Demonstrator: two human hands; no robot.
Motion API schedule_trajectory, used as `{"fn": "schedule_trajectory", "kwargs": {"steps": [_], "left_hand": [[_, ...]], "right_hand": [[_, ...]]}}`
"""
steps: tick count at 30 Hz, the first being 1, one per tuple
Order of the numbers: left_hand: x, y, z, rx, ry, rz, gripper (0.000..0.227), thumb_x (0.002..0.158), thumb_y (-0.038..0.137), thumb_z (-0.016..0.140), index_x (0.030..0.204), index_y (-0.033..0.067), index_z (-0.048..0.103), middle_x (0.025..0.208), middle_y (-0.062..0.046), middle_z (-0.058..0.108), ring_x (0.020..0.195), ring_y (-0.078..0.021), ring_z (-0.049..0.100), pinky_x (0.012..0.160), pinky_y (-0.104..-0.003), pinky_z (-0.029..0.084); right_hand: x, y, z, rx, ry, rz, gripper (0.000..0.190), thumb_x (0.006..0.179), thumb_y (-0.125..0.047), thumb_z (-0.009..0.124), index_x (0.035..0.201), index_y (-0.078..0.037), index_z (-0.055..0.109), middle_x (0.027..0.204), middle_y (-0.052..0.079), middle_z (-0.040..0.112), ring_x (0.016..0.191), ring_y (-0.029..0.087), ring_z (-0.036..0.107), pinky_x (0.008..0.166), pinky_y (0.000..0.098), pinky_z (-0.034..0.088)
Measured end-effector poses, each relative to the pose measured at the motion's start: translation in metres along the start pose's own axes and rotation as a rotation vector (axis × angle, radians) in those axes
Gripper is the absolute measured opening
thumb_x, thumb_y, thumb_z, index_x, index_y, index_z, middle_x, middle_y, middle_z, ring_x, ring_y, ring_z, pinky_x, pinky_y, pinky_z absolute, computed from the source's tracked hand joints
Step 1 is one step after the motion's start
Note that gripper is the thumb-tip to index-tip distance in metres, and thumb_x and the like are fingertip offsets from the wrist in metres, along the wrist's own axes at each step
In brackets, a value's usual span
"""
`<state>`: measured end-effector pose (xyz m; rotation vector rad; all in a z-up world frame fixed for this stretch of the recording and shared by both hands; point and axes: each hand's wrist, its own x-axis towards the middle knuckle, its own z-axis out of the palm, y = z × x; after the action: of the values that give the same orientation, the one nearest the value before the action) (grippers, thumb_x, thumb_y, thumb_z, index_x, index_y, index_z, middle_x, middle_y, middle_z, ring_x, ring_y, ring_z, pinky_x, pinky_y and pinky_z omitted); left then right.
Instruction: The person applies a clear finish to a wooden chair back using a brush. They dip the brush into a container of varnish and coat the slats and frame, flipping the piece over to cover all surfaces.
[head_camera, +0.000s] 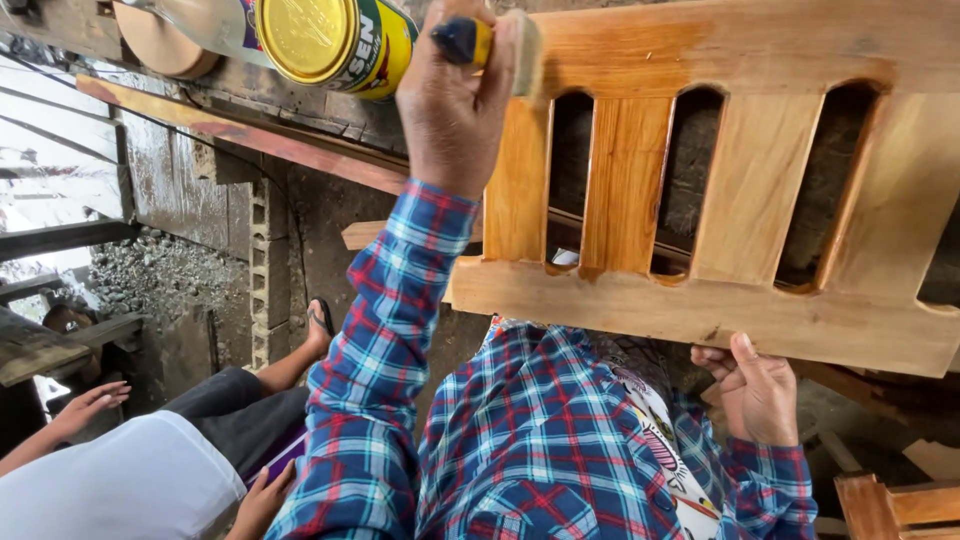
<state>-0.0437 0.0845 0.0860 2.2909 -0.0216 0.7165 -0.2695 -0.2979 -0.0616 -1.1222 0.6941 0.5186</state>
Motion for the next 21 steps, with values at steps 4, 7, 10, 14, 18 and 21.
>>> {"fn": "schedule_trajectory", "kwargs": {"steps": [4, 7, 10, 14, 18, 21], "left_hand": [[-0.015, -0.022, 0.014, -0.24, -0.008, -0.101, 0.013, 0.101, 0.01, 0.064, 0.103, 0.0149, 0.052, 0.09, -0.001, 0.053, 0.076, -0.0111, 0.05, 0.071, -0.026, 0.051], [-0.027, -0.046, 0.008, -0.213, -0.036, -0.138, 0.016, 0.101, 0.01, 0.066, 0.107, 0.0157, 0.052, 0.095, -0.002, 0.056, 0.077, -0.0136, 0.058, 0.068, -0.025, 0.059], [-0.019, -0.054, -0.008, -0.076, -0.051, -0.078, 0.017, 0.102, 0.008, 0.066, 0.111, 0.0128, 0.052, 0.102, -0.007, 0.063, 0.083, -0.0176, 0.071, 0.071, -0.027, 0.068], [-0.001, -0.021, -0.031, 0.058, -0.051, 0.083, 0.009, 0.105, 0.007, 0.06, 0.098, 0.0055, 0.055, 0.093, -0.006, 0.056, 0.079, -0.0208, 0.057, 0.075, -0.033, 0.05], [-0.012, -0.024, -0.005, -0.07, -0.031, 0.019, 0.01, 0.103, 0.01, 0.063, 0.105, 0.007, 0.054, 0.103, -0.009, 0.062, 0.087, -0.0219, 0.067, 0.075, -0.031, 0.064], [-0.013, -0.012, 0.004, -0.221, -0.092, -0.025, 0.012, 0.103, 0.014, 0.063, 0.104, 0.0141, 0.051, 0.095, -0.003, 0.058, 0.081, -0.017, 0.06, 0.069, -0.029, 0.057]], "right_hand": [[0.002, 0.0, -0.001, -0.03, -0.016, -0.008, 0.033, 0.109, -0.023, 0.06, 0.087, -0.001, 0.071, 0.095, 0.022, 0.073, 0.089, 0.032, 0.073, 0.087, 0.0435, 0.063], [-0.001, -0.003, -0.001, -0.042, -0.03, 0.003, 0.032, 0.11, -0.023, 0.058, 0.093, 0.0, 0.071, 0.097, 0.021, 0.073, 0.09, 0.032, 0.072, 0.087, 0.0429, 0.062], [-0.001, -0.005, 0.004, -0.03, -0.016, 0.013, 0.029, 0.109, -0.023, 0.059, 0.098, 0.001, 0.071, 0.098, 0.021, 0.073, 0.09, 0.032, 0.072, 0.088, 0.0423, 0.061], [0.001, 0.001, 0.003, -0.024, -0.002, -0.047, 0.063, 0.111, -0.021, 0.059, 0.051, -0.003, 0.058, 0.08, 0.022, 0.07, 0.082, 0.031, 0.073, 0.084, 0.0422, 0.064], [-0.001, 0.001, 0.001, -0.016, -0.003, -0.041, 0.061, 0.109, -0.024, 0.061, 0.05, -0.009, 0.055, 0.081, 0.022, 0.07, 0.083, 0.032, 0.073, 0.084, 0.0441, 0.063], [0.001, 0.001, 0.001, -0.024, 0.005, -0.018, 0.047, 0.109, -0.023, 0.06, 0.066, -0.007, 0.065, 0.085, 0.021, 0.072, 0.082, 0.029, 0.074, 0.083, 0.04, 0.062]]}}
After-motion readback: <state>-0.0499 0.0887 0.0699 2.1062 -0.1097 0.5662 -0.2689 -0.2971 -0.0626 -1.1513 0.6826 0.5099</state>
